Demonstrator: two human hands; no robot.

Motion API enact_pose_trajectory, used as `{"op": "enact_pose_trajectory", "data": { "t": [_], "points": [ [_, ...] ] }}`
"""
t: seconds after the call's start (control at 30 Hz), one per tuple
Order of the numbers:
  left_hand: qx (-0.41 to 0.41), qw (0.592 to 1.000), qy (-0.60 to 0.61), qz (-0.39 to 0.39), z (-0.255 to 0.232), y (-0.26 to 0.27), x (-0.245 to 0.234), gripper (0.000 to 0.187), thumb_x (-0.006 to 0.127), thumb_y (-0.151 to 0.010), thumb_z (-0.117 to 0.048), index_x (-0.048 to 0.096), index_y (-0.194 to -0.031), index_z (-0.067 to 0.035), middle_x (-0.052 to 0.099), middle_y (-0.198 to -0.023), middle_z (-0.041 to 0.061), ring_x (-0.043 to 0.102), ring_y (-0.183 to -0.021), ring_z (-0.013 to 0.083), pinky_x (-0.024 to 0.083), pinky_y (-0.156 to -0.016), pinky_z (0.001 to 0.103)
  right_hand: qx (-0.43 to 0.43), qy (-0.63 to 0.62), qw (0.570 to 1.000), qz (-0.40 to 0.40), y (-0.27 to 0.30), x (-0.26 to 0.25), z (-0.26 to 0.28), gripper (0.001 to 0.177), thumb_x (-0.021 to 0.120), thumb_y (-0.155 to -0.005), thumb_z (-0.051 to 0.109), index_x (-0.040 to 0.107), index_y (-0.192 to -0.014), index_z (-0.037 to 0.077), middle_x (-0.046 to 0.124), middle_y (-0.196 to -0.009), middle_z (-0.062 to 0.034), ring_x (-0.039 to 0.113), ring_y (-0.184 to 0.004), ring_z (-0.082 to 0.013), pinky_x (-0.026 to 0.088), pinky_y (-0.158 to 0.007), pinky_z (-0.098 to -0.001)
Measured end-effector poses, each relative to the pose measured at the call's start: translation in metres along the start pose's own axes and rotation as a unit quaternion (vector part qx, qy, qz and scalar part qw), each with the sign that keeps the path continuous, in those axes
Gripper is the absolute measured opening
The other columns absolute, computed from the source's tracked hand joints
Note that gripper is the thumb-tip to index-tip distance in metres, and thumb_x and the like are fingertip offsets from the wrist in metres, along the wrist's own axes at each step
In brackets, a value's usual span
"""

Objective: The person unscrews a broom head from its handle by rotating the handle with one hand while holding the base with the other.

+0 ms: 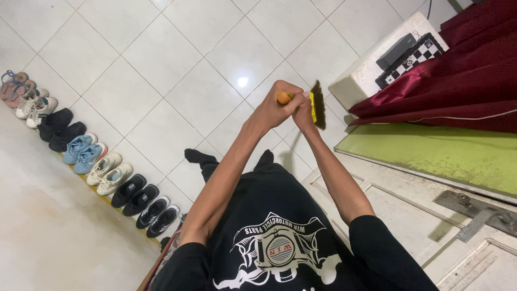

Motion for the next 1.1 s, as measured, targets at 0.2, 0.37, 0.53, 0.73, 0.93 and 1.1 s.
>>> {"op": "enact_pose_trajectory", "data": {
  "t": [0.2,0.37,0.53,0.73,0.93,1.1],
  "points": [
    [0.005,1.000,-0.025,0.007,-0.020,0.001,0.011,0.046,0.062,-0.097,-0.019,0.039,-0.061,-0.001,0.027,-0.056,0.000,0.025,-0.055,0.0107,0.025,-0.049,0.031,-0.029,-0.026,0.999,0.019,0.007,0.004,0.020,0.028,0.059,-0.102,0.020,0.054,-0.081,0.003,0.056,-0.082,0.0025,0.053,-0.077,-0.0091,0.046,-0.065,-0.0294],
    [0.000,0.999,-0.030,0.028,-0.042,0.000,0.009,0.046,0.062,-0.099,-0.022,0.047,-0.060,-0.001,0.035,-0.052,-0.001,0.030,-0.052,0.0095,0.028,-0.049,0.031,-0.054,0.054,0.996,0.043,0.004,0.004,0.052,0.017,0.064,-0.092,0.017,0.060,-0.087,0.002,0.061,-0.084,0.0007,0.058,-0.079,-0.0111,0.050,-0.068,-0.0318],
    [-0.001,1.000,-0.018,-0.017,-0.058,0.016,-0.010,0.049,0.060,-0.104,-0.022,0.045,-0.064,0.001,0.035,-0.058,0.002,0.029,-0.059,0.0101,0.027,-0.052,0.031,0.016,0.168,0.984,0.053,-0.003,-0.007,0.071,0.017,0.056,-0.095,0.015,0.064,-0.091,0.001,0.067,-0.085,-0.0081,0.061,-0.085,-0.0176,0.052,-0.073,-0.0354],
    [0.031,0.999,-0.036,-0.006,-0.030,0.018,0.003,0.045,0.060,-0.102,-0.021,0.048,-0.063,-0.001,0.037,-0.054,0.000,0.033,-0.054,0.0100,0.030,-0.051,0.030,-0.212,0.294,0.924,0.119,-0.037,-0.017,0.078,0.018,0.071,-0.088,0.014,0.067,-0.100,0.002,0.067,-0.107,-0.0165,0.064,-0.102,-0.0320,0.052,-0.086,-0.0386],
    [0.086,0.990,-0.018,-0.111,0.001,0.017,0.011,0.038,0.061,-0.100,-0.015,0.049,-0.069,0.003,0.036,-0.059,0.007,0.033,-0.060,0.0131,0.041,-0.062,0.031,-0.250,0.308,0.899,0.185,-0.065,-0.004,0.009,0.027,0.080,-0.077,0.016,0.065,-0.095,0.003,0.066,-0.100,-0.0157,0.061,-0.102,-0.0352,0.049,-0.086,-0.0400],
    [0.084,0.978,0.029,-0.189,0.008,0.028,-0.005,0.030,0.055,-0.098,-0.014,0.058,-0.075,0.005,0.059,-0.069,0.009,0.053,-0.066,0.0149,0.045,-0.064,0.033,-0.060,0.226,0.948,0.215,-0.065,0.010,-0.028,0.024,0.071,-0.088,0.023,0.064,-0.101,0.005,0.067,-0.101,-0.0067,0.064,-0.095,-0.0209,0.051,-0.083,-0.0347]
  ]
}}
Point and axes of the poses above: each hand's wrist, its own y-axis away from the middle knuckle, its own x-axis out of the palm, z = x × y, the point moved 8 cm from there along -y, towards the middle knuckle
